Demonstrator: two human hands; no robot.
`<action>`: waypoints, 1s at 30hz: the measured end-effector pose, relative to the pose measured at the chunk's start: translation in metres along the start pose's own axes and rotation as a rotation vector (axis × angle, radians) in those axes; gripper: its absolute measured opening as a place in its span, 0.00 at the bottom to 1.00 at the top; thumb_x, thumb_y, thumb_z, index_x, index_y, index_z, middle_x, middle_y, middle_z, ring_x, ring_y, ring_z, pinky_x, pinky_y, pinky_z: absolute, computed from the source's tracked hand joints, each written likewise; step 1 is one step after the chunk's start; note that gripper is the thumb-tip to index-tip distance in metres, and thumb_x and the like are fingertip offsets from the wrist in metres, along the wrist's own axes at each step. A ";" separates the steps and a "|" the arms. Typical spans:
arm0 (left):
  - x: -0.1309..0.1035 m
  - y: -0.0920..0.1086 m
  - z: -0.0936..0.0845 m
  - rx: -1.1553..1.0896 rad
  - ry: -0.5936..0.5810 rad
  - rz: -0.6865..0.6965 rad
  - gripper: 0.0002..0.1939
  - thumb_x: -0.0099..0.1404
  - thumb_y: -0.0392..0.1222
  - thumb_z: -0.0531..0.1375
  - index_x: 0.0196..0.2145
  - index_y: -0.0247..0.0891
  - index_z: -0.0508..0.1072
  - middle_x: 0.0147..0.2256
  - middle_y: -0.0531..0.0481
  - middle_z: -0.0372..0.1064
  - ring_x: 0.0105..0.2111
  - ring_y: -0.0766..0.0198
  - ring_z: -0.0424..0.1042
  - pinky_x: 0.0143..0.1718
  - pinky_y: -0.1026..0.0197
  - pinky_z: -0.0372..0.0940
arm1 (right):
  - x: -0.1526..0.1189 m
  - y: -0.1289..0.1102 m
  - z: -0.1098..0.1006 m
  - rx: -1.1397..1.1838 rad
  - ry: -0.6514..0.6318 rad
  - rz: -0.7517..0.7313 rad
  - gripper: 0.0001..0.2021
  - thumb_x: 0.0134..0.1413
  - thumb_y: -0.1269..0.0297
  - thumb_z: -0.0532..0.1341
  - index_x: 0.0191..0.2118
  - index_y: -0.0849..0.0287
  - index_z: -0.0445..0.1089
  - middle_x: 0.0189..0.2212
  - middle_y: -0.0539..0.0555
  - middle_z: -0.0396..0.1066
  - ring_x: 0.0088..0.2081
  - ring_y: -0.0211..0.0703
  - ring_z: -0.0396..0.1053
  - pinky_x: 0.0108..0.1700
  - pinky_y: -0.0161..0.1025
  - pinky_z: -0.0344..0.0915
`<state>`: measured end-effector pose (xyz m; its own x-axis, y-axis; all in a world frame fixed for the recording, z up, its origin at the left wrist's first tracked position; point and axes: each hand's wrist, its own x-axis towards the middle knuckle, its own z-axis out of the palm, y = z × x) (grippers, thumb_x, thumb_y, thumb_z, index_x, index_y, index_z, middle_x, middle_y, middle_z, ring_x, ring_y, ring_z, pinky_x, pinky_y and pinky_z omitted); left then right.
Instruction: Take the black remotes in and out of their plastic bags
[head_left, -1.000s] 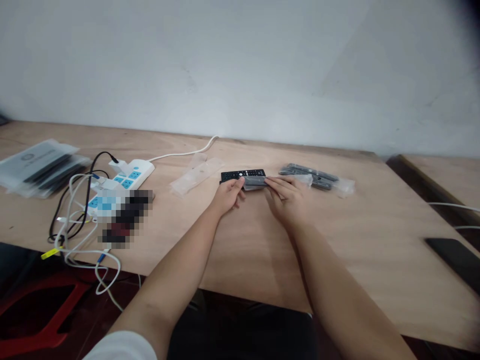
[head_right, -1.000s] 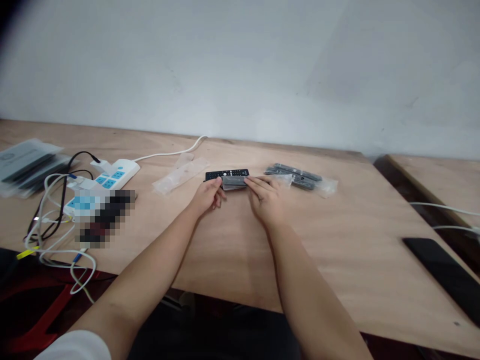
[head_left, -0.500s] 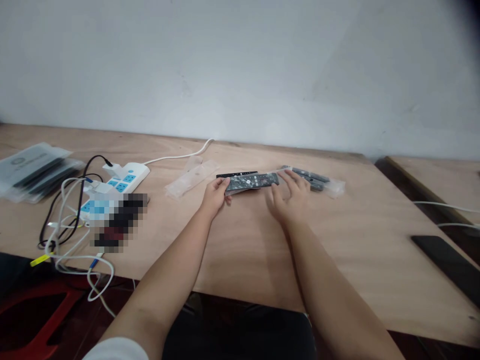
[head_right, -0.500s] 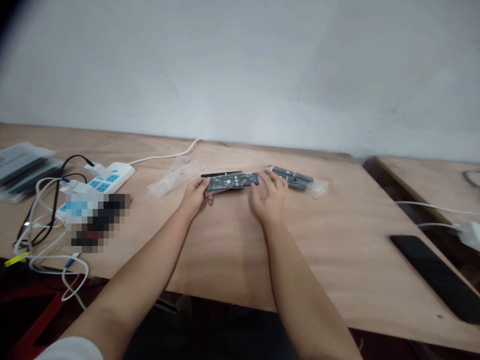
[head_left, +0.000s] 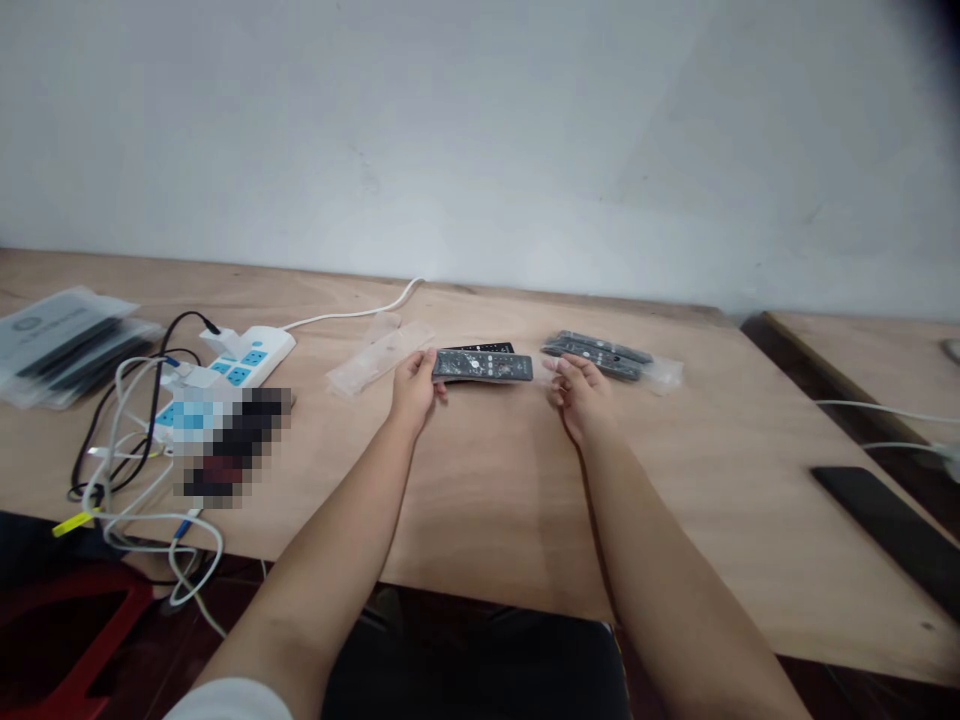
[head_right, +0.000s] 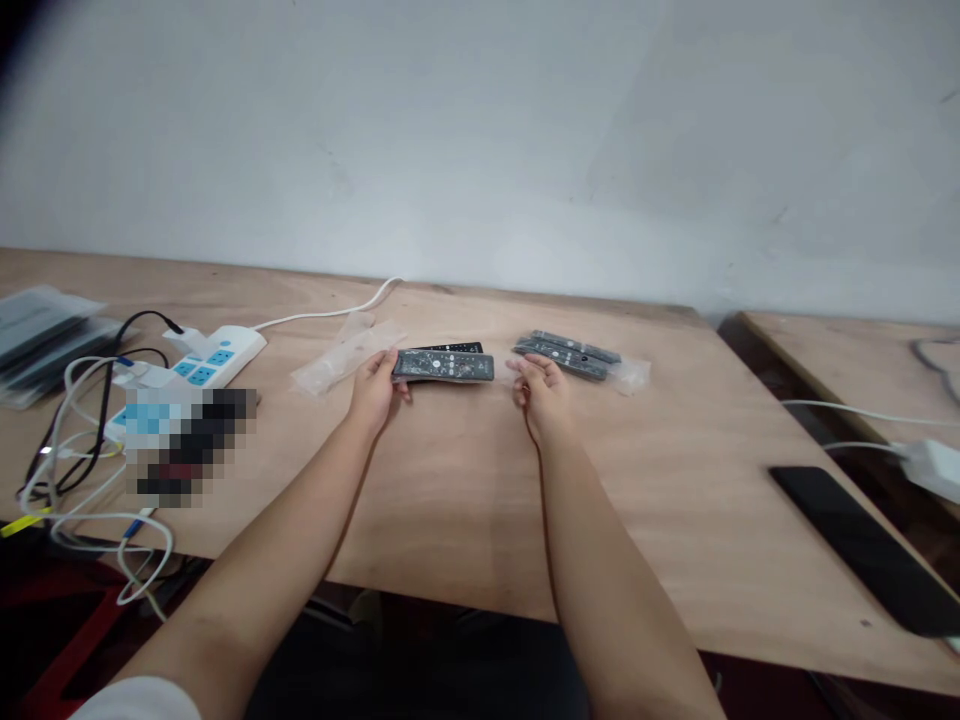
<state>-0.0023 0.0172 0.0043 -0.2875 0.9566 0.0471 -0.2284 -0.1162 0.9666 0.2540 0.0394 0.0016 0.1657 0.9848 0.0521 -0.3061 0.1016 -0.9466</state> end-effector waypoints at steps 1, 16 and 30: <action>0.000 0.000 0.000 -0.006 0.011 0.000 0.27 0.61 0.68 0.64 0.27 0.40 0.66 0.16 0.58 0.62 0.13 0.69 0.62 0.14 0.65 0.63 | 0.001 0.000 0.000 0.004 -0.011 0.012 0.25 0.35 0.49 0.78 0.37 0.54 0.69 0.30 0.47 0.74 0.22 0.31 0.61 0.19 0.28 0.52; 0.002 -0.002 -0.001 -0.038 0.035 -0.002 0.27 0.61 0.66 0.65 0.26 0.37 0.70 0.14 0.57 0.62 0.12 0.68 0.62 0.14 0.65 0.63 | 0.000 0.008 -0.005 -0.159 -0.223 0.052 0.24 0.43 0.39 0.73 0.39 0.54 0.80 0.24 0.49 0.72 0.25 0.36 0.63 0.24 0.34 0.52; 0.001 0.000 -0.002 -0.038 0.025 0.001 0.31 0.59 0.67 0.66 0.38 0.31 0.79 0.18 0.54 0.68 0.13 0.68 0.64 0.15 0.64 0.66 | -0.002 0.007 -0.010 -0.308 -0.339 0.054 0.20 0.48 0.39 0.72 0.38 0.50 0.82 0.30 0.49 0.75 0.31 0.38 0.68 0.38 0.38 0.66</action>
<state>-0.0044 0.0178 0.0035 -0.3108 0.9496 0.0415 -0.2633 -0.1279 0.9562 0.2606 0.0367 -0.0085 -0.1743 0.9833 0.0523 -0.0044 0.0524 -0.9986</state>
